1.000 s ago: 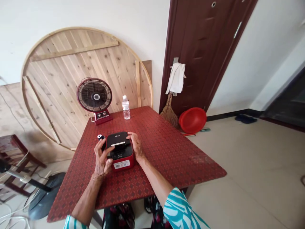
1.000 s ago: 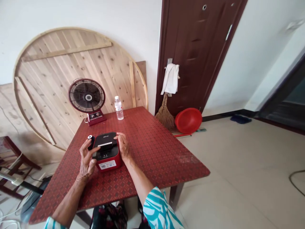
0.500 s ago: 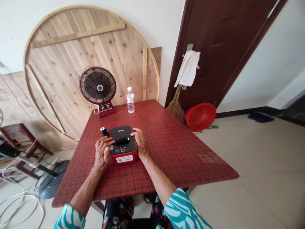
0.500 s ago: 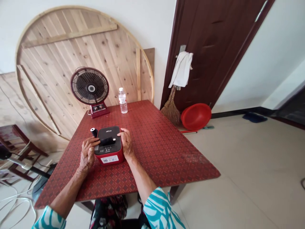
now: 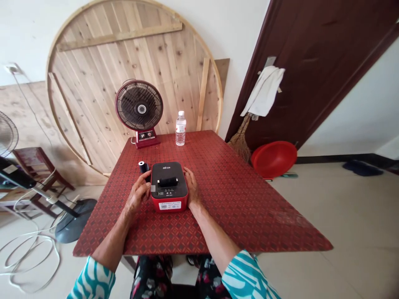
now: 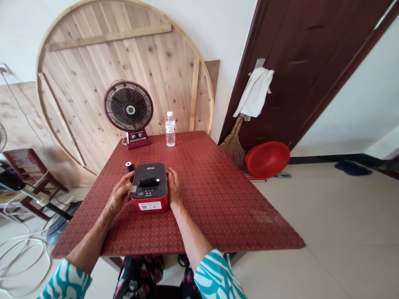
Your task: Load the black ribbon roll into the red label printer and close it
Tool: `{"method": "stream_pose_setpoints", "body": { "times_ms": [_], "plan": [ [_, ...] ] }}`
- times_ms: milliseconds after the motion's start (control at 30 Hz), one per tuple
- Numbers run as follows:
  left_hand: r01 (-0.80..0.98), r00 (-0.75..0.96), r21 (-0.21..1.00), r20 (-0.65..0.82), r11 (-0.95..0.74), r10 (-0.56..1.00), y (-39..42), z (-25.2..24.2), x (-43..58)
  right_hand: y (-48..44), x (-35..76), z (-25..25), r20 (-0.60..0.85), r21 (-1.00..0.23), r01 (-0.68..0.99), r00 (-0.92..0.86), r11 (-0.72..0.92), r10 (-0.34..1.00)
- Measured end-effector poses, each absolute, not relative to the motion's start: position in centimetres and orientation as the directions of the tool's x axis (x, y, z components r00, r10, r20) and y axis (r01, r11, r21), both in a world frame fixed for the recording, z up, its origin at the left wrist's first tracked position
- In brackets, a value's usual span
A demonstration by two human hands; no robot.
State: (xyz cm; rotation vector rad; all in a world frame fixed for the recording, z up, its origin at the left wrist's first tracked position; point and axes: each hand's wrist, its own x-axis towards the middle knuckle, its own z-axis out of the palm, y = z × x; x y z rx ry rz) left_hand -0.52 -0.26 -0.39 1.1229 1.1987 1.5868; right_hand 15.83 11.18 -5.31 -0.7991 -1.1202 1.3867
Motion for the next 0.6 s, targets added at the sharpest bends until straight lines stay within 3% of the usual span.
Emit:
{"method": "stream_pose_setpoints", "body": {
  "times_ms": [600],
  "plan": [
    [-0.278,-0.186,0.959,0.009,-0.062,0.982,-0.13,-0.21,-0.51,11.01,15.9,-5.01,0.148,-0.948,-0.302,-0.146,0.099,0.978]
  ]
}}
